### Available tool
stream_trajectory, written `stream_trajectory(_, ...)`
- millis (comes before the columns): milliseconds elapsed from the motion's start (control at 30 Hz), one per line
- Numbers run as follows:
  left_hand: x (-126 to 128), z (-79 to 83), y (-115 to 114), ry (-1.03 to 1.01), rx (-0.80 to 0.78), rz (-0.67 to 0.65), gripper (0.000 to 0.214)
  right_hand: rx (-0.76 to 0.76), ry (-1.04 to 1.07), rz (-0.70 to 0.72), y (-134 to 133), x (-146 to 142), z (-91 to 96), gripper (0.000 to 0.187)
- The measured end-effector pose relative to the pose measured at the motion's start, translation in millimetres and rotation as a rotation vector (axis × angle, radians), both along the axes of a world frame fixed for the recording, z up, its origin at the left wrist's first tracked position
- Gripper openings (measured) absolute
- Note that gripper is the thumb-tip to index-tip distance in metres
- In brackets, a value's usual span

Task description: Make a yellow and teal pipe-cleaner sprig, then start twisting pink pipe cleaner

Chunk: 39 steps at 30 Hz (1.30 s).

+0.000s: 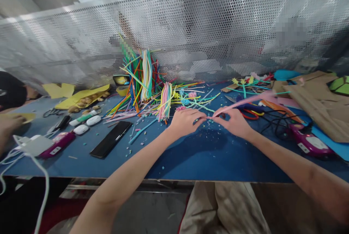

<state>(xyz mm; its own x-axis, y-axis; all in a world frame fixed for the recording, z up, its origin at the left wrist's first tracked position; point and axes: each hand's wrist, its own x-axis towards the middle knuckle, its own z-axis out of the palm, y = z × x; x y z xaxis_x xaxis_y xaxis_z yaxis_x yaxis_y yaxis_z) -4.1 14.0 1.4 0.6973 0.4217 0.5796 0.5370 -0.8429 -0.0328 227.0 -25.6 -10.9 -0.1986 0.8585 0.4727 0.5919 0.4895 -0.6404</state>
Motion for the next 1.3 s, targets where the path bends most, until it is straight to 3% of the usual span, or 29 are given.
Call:
stream_trajectory(133,-2,-3.5,3,0.067,0.158,-0.072,0.025,-0.356,0.252,0.091,3,-2,-3.4,0.021)
stream_trajectory(200,-4,-3.3,3,0.102,0.195,-0.122,0.027,-0.461,0.341,0.126,3,-3,-4.6,0.02)
stream_trajectory(400,-1,-2.0,0,0.175,0.24,-0.128,0.027,-0.439,0.431,0.171,1,-6,-5.1,0.026)
stream_trajectory(633,5,-8.0,3,0.169,0.144,-0.084,0.026,-0.188,0.198,0.065,1,-6,-6.2,0.027)
stream_trajectory(767,7,-8.4,2,0.044,-0.021,-0.12,0.025,0.098,0.012,-0.019,0,-3,-7.9,0.021)
stream_trajectory(933,9,1.3,-4,-0.116,-0.308,-0.154,0.025,0.551,-0.399,0.011,-2,7,-4.7,0.017)
stream_trajectory(1033,9,6.2,-8,-0.11,-0.445,-0.14,0.028,0.65,-0.453,0.009,-3,8,-3.1,0.02)
stream_trajectory(1133,10,4.2,-8,-0.101,-0.395,-0.114,0.027,0.516,-0.359,-0.033,-3,2,-4.6,0.013)
stream_trajectory(1233,7,-1.3,-5,-0.057,-0.152,-0.074,0.023,0.273,-0.142,-0.093,-1,-7,-7.8,0.016)
stream_trajectory(1300,5,-2.8,-2,0.019,0.028,-0.067,0.021,0.034,0.013,-0.058,1,-10,-9.5,0.019)
